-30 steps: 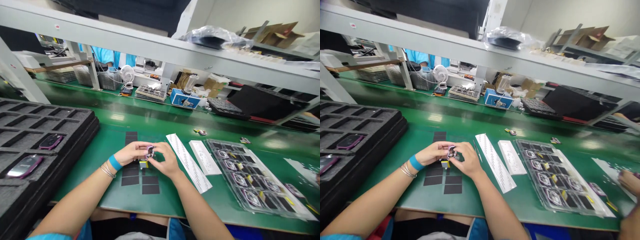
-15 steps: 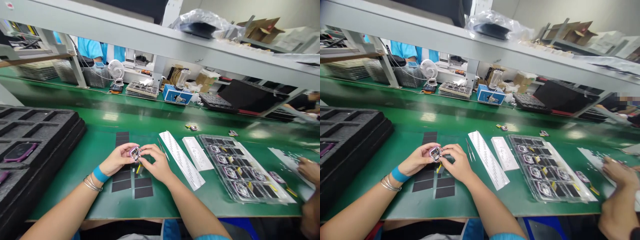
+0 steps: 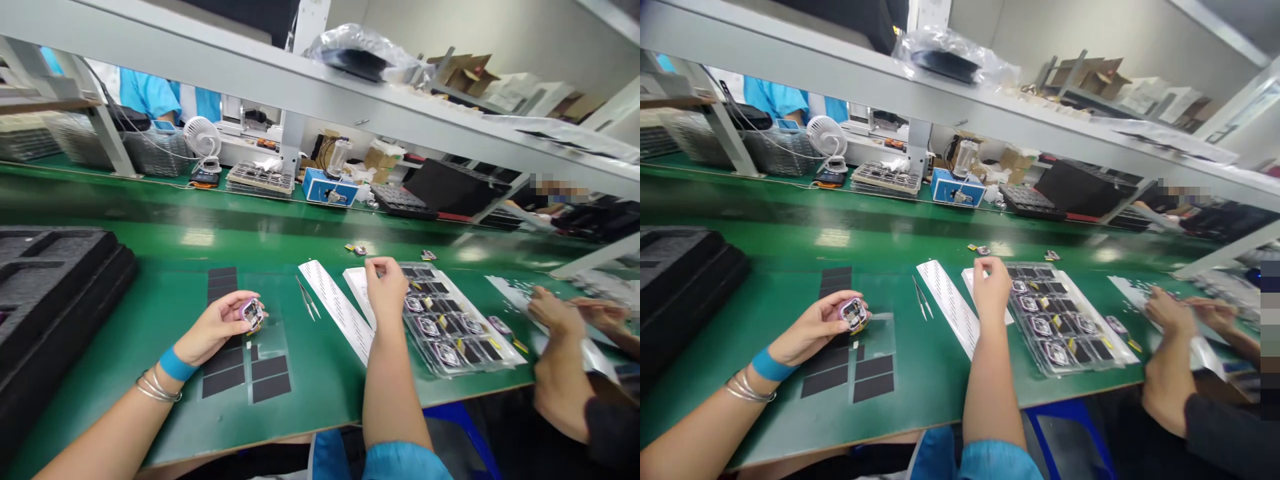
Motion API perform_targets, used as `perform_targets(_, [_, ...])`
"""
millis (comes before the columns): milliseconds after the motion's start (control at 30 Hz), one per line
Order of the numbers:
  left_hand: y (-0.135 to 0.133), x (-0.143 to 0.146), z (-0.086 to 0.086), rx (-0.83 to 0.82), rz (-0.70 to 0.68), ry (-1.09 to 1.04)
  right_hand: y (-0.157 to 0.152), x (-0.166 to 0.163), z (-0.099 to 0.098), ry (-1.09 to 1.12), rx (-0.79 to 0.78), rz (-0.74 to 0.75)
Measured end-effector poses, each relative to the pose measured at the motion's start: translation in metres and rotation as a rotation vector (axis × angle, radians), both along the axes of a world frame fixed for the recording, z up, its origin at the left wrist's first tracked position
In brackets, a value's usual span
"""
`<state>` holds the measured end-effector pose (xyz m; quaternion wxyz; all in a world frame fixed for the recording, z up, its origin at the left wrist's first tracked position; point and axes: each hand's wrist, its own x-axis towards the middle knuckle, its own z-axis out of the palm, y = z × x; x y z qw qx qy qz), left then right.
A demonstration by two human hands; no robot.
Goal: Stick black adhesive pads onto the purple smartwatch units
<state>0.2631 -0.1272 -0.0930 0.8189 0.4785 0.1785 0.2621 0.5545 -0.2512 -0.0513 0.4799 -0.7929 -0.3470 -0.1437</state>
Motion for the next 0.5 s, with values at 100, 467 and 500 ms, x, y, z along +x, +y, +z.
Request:
perform_targets(100, [-0.001,0.001,-0.002,0.005,-0.011,-0.007,-0.020,0.044,-0.003,0.170,-0.298,-0.095])
perform_targets(467, [0.001,0.005,-0.012,-0.032,-0.026,-0.080,0.036,-0.116,-0.027,0.347,-0.061,0.857])
perform_targets(500, [0.002,0.005,-0.012,-0.033,-0.012,-0.086,0.036,-0.129,-0.031,0.325,-0.055,0.893])
